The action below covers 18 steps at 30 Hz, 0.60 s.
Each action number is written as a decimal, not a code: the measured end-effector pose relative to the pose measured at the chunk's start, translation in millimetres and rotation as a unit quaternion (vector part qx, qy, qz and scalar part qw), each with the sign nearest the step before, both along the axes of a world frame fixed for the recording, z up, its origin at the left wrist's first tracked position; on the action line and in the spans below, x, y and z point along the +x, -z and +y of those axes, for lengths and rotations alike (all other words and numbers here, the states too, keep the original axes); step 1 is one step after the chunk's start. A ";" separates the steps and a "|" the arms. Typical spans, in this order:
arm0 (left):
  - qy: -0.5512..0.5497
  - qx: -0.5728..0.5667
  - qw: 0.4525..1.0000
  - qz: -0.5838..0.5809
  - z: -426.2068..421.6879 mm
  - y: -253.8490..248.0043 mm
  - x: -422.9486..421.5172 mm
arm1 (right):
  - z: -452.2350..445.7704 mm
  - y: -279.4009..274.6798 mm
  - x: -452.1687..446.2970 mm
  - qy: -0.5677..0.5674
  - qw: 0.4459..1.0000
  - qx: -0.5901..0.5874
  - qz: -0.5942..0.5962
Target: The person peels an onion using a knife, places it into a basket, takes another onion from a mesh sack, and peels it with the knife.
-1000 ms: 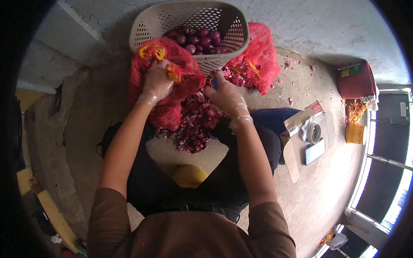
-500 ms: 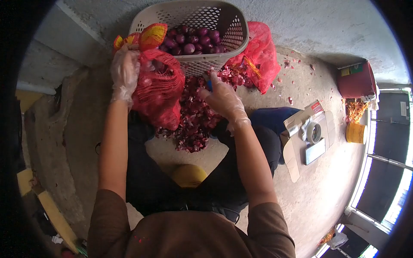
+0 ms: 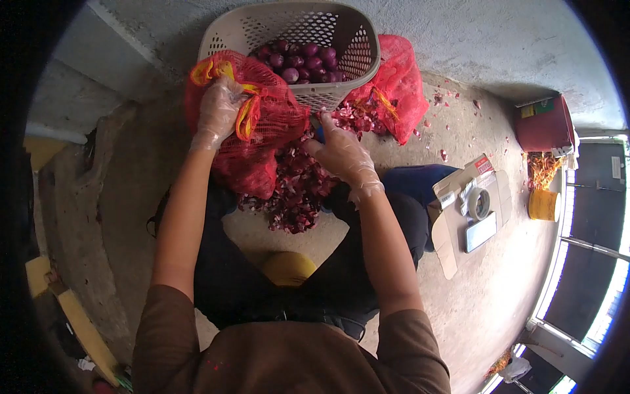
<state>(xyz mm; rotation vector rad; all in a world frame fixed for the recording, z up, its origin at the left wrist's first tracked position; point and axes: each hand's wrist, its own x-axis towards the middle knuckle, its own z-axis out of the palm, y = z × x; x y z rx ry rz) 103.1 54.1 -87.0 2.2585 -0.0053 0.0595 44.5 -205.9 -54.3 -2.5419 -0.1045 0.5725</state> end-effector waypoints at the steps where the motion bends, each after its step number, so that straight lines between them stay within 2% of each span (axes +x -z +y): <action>1: 0.005 0.044 0.998 0.033 -0.5 -6.8 -0.9 | -1.2 4.1 0.0 -0.001 1.000 -0.005 -0.010; 3: 0.015 0.133 0.986 0.100 -0.9 -15.0 -3.9 | -2.4 5.5 0.0 -0.004 1.000 -0.007 -0.015; 6: 0.001 0.309 0.950 0.041 -4.1 0.3 -16.5 | -2.2 2.0 0.4 -0.008 1.000 -0.007 0.001; 10: -0.009 0.332 0.941 0.058 -2.3 8.6 -12.8 | -2.8 -1.0 0.9 -0.014 0.999 -0.024 0.020; 13: 0.012 0.312 0.944 0.107 10.6 4.4 -6.1 | -5.9 -0.8 -0.8 -0.026 0.999 -0.024 0.018; 17: 0.022 0.311 0.946 0.094 8.2 2.1 -7.6 | -5.2 4.6 -1.6 -0.030 0.999 -0.001 -0.018; 18: 0.024 0.280 0.955 0.098 6.0 2.3 -7.5 | -4.7 4.3 -1.7 -0.028 0.999 0.000 -0.021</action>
